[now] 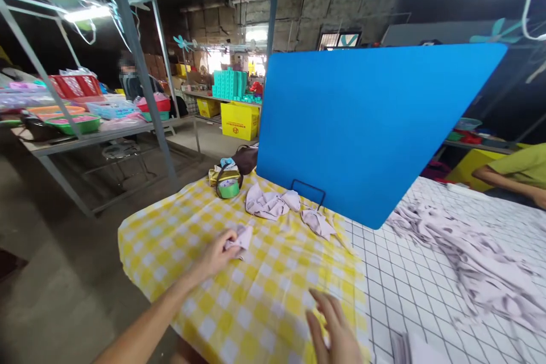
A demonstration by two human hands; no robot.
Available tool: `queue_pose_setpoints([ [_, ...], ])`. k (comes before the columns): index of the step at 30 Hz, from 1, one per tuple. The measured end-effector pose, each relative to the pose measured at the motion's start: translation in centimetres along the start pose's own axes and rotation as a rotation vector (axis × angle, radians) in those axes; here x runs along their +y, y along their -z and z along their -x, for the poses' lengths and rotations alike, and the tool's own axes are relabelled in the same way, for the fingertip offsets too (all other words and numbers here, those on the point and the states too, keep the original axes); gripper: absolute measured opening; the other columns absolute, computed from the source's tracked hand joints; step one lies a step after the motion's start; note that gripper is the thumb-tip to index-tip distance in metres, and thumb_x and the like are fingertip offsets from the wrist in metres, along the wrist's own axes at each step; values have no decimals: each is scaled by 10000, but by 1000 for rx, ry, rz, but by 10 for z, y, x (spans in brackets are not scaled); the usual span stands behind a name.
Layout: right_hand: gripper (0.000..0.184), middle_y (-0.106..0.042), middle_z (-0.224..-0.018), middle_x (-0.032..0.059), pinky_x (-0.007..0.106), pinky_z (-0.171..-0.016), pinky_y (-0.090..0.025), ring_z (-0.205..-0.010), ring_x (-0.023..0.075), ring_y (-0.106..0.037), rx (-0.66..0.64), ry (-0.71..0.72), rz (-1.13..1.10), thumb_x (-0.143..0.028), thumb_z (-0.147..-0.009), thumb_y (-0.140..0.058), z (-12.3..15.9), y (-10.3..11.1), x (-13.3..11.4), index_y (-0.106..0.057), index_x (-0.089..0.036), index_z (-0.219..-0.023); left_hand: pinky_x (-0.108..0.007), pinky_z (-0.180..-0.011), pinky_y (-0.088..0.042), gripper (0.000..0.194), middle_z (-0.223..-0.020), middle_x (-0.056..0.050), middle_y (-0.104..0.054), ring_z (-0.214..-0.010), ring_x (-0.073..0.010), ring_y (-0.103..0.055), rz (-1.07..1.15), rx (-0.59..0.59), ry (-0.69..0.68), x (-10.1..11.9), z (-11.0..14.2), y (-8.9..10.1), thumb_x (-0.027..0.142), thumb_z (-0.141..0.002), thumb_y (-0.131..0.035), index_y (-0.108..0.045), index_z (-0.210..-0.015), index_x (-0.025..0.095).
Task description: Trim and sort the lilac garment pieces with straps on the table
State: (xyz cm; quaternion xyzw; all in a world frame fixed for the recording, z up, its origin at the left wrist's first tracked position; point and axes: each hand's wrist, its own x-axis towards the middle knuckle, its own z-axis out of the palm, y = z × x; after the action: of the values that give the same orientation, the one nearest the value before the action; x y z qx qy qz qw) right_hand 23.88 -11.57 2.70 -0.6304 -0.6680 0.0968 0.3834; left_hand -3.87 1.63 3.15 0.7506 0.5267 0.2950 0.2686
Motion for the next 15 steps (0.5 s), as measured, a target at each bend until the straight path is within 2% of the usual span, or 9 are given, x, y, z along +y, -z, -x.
queue_pose_setpoints([
  [3,452,-583,-1141,103,298,-672,-527,-958,222,-599,-49,-77,-118,-435,-779,-514,-26,-30,-32,-495,-226,-1179,-191,-627,-363,40,-728,43,-525,-680,-101,-491,191,-172,-228,46,18,-18,160,-762,-492,-524,-776,177],
  [6,283,-660,-802,61,297,-605,-490,-724,207,-613,-247,-185,-217,-410,-763,-492,-35,-39,-38,-606,-178,-879,-194,-677,-371,93,-798,33,-546,-741,-103,-508,277,-270,-329,63,28,-32,125,-738,-506,-548,-799,180],
  [8,273,-603,-598,20,271,-528,-439,-572,176,-558,-302,-254,-252,-412,-768,-472,-31,-34,-36,-593,-174,-707,-203,-716,-383,194,-834,22,-557,-791,-112,-521,306,-229,-316,61,28,-39,64,-708,-467,-554,-836,181],
  [12,310,-587,-598,19,255,-540,-415,-570,161,-523,-168,-270,-274,-448,-786,-473,-20,-11,-41,-582,-180,-675,-230,-743,-403,310,-849,-5,-555,-805,-128,-517,303,-92,-238,57,22,-40,5,-633,-417,-564,-855,163],
  [13,307,-590,-608,19,255,-551,-417,-574,159,-521,-129,-246,-267,-448,-790,-475,-20,-4,-45,-584,-185,-675,-231,-723,-410,304,-842,-8,-551,-783,-128,-515,330,-88,-221,58,20,-37,18,-640,-427,-570,-867,161],
  [15,285,-600,-633,19,256,-573,-423,-591,160,-525,-36,-200,-237,-439,-794,-484,-23,10,-52,-597,-197,-693,-220,-651,-419,282,-828,-7,-542,-721,-119,-516,481,-171,-173,64,14,-28,84,-686,-472,-566,-941,160],
])
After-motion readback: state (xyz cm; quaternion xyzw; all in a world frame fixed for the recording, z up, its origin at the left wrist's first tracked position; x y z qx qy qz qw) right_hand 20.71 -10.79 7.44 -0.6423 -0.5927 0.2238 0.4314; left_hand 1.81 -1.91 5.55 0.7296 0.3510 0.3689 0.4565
